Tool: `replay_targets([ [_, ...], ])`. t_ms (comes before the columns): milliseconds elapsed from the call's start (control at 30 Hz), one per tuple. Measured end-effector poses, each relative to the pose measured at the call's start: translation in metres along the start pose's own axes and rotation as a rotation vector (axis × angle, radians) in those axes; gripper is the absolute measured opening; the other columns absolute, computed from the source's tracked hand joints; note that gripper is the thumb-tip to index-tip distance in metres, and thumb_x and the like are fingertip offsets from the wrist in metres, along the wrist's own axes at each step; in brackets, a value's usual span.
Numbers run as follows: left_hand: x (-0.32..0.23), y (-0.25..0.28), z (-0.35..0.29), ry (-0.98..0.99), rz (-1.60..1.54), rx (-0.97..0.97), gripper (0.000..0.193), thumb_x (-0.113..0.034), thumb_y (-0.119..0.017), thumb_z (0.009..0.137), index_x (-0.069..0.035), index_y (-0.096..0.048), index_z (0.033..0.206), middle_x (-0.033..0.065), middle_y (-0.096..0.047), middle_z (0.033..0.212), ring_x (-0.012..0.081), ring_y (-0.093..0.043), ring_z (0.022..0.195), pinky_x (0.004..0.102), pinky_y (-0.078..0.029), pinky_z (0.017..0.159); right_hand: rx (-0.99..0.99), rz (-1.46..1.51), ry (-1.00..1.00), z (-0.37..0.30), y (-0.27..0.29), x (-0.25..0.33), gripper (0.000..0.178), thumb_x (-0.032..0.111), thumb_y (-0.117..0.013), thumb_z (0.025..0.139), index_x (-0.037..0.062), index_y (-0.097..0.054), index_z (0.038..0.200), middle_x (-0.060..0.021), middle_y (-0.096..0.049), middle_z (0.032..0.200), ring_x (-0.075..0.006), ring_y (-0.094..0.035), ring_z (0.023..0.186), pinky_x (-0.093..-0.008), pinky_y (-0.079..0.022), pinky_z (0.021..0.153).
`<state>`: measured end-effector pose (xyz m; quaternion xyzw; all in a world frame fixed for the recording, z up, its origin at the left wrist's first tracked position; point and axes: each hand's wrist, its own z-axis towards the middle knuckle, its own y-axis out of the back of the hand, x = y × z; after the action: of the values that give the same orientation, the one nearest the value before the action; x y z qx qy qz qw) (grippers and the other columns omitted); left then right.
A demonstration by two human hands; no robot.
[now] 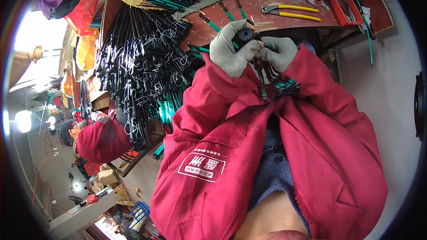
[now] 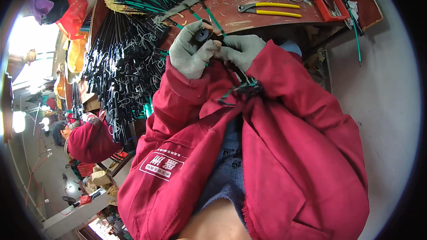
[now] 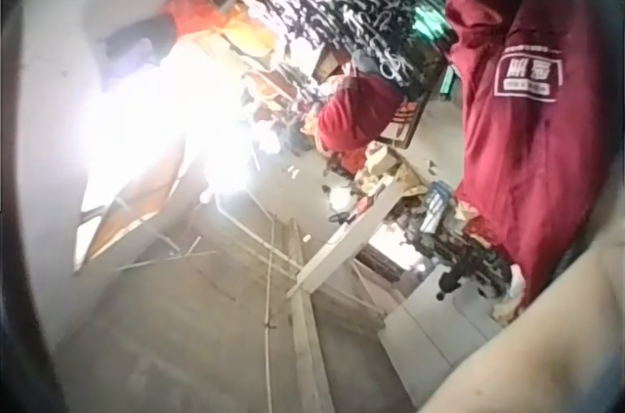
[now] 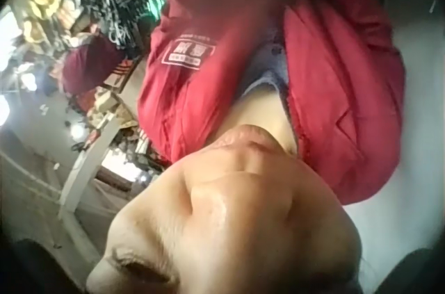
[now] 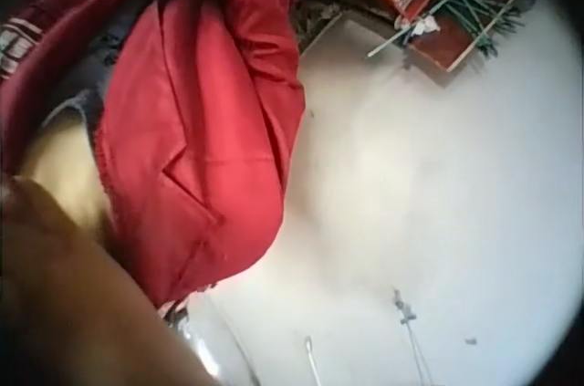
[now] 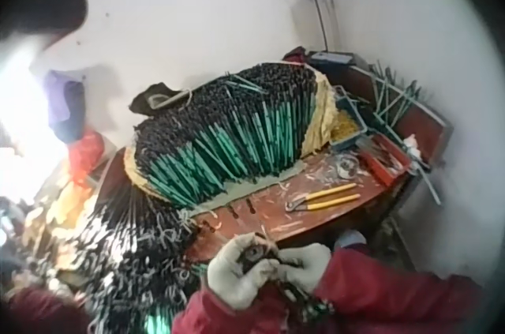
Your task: The person assembles umbrella frames by gathering ribs, arranging them around the central notch, and securing the wire around the umbrella shaft using pliers.
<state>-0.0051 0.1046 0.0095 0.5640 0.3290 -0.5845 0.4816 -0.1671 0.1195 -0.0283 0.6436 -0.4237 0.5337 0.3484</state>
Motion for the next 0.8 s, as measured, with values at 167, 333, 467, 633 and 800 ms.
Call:
replay_targets([
  [167, -0.011, 0.002, 0.003, 0.043, -0.192, 0.038, 0.039, 0.003, -0.052, 0.078, 0.006, -0.042, 0.115, 0.0125, -0.055, 0.105, 0.0151, -0.054, 0.093, 0.0259, -0.043, 0.082, -0.039, -0.171, 0.125, 0.002, 0.003, 0.005, 0.027, 0.032, -0.051, 0.083, 0.0058, -0.06, 0.08, -0.0033, -0.055, 0.062, -0.0111, -0.05, 0.056, -0.0274, -0.04, 0.055],
  [333, -0.002, 0.004, 0.005, -0.174, -0.003, 0.005, 0.042, 0.007, -0.048, 0.076, 0.001, -0.043, 0.117, 0.0093, -0.058, 0.095, 0.0113, -0.056, 0.085, 0.0229, -0.044, 0.077, -0.052, -0.173, 0.094, 0.002, -0.002, 0.006, 0.038, 0.04, -0.047, 0.084, 0.0069, -0.059, 0.071, -0.0016, -0.054, 0.059, -0.0103, -0.049, 0.054, -0.0268, -0.04, 0.053],
  [467, 0.003, -0.003, 0.003, -0.187, 0.024, -0.035, 0.043, 0.005, -0.05, 0.077, 0.001, -0.042, 0.118, 0.0095, -0.059, 0.093, 0.0115, -0.057, 0.082, 0.0231, -0.045, 0.075, -0.044, -0.133, 0.049, 0.008, 0.0, 0.004, 0.036, 0.038, -0.052, 0.082, 0.0055, -0.059, 0.067, -0.0009, -0.053, 0.056, -0.0088, -0.048, 0.054, -0.0253, -0.039, 0.053],
  [633, 0.009, 0.004, 0.008, -0.011, -0.094, 0.036, 0.035, -0.002, -0.054, 0.078, 0.003, -0.044, 0.111, 0.0097, -0.06, 0.09, 0.0114, -0.058, 0.08, 0.0242, -0.045, 0.075, 0.021, -0.259, -0.067, 0.02, 0.011, 0.005, 0.027, 0.027, -0.06, 0.077, 0.0019, -0.061, 0.067, -0.0036, -0.056, 0.06, -0.0084, -0.051, 0.057, -0.0274, -0.04, 0.051],
  [800, 0.03, 0.01, 0.012, -0.096, -0.171, -0.101, 0.039, -0.005, -0.053, 0.078, 0.004, -0.041, 0.115, 0.0077, -0.056, 0.082, 0.0119, -0.056, 0.069, 0.0229, -0.044, 0.065, -0.372, -0.96, 0.068, 0.04, 0.112, -0.017, 0.024, 0.02, -0.058, 0.077, 0.0062, -0.059, 0.097, -0.009, -0.059, 0.088, -0.0217, -0.057, 0.082, -0.0301, -0.046, 0.073],
])
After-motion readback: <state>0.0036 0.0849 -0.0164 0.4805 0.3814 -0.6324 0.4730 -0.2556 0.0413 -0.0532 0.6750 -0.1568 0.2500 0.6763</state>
